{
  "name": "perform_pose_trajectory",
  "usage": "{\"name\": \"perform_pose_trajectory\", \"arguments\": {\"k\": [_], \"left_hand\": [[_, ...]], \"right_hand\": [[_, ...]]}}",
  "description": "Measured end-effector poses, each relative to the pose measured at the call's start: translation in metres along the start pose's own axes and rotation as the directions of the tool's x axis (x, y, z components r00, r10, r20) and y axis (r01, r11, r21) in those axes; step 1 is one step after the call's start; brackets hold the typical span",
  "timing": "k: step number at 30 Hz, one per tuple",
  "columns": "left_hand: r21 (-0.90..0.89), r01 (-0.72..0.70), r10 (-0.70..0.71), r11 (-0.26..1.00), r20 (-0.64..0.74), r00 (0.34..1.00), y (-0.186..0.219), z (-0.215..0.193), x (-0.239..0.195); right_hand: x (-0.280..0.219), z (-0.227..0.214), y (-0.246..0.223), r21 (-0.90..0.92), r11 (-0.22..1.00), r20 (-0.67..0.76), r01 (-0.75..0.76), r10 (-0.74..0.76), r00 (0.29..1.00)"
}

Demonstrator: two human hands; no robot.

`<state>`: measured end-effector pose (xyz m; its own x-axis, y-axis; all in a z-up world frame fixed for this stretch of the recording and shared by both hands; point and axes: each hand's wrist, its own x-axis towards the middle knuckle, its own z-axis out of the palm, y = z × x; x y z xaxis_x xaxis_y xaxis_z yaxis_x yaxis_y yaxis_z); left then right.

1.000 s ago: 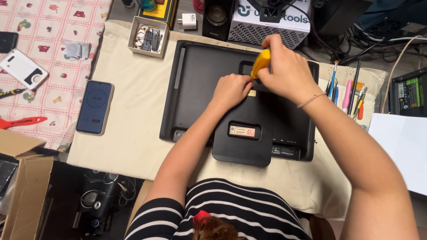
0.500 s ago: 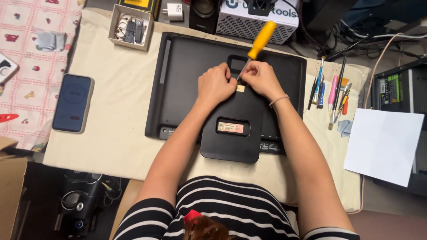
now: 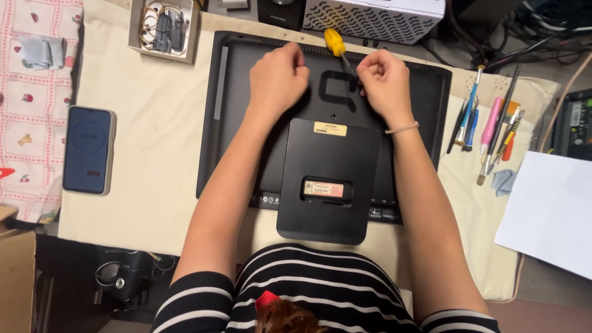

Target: The person uses a yellow-handled screwdriver to remove multiple screws from the back of a black computer monitor. They work on several screw locations around the rear panel and stand, then flip the monitor to access additional screws near the bottom edge.

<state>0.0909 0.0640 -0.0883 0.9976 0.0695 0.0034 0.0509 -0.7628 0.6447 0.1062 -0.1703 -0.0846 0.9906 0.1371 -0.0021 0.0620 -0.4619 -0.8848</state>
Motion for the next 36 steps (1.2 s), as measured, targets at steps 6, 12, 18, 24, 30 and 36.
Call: {"name": "perform_pose_trajectory", "arguments": {"k": [6, 12, 18, 24, 30, 36], "left_hand": [[0.06, -0.283, 0.28, 0.957, 0.053, 0.959, 0.008, 0.014, -0.013], [0.002, -0.445, 0.44, 0.895, 0.156, 0.884, -0.001, 0.01, -0.019], [0.014, -0.415, 0.408, 0.91, 0.145, 0.901, 0.002, 0.01, -0.02], [0.034, -0.426, 0.417, 0.904, 0.139, 0.898, 0.003, 0.011, -0.019], [0.019, -0.402, 0.393, 0.916, 0.165, 0.905, 0.002, 0.011, -0.019], [0.017, -0.394, 0.387, 0.919, 0.163, 0.908, 0.002, 0.01, -0.019]], "right_hand": [[0.038, -0.002, -0.043, -0.127, 0.941, 0.276, -0.314, 0.337, 0.9], [0.084, 0.026, -0.049, -0.628, 0.74, 0.237, -0.239, 0.475, 0.848], [0.082, 0.01, -0.062, -0.615, 0.737, 0.318, -0.282, 0.558, 0.766], [0.003, -0.019, -0.053, 0.196, 0.97, 0.368, -0.14, 0.059, 0.928], [-0.035, 0.009, -0.008, 0.504, 0.863, 0.131, 0.046, -0.129, 0.983], [-0.04, 0.004, -0.008, 0.485, 0.856, 0.127, 0.18, -0.273, 0.954]]}}
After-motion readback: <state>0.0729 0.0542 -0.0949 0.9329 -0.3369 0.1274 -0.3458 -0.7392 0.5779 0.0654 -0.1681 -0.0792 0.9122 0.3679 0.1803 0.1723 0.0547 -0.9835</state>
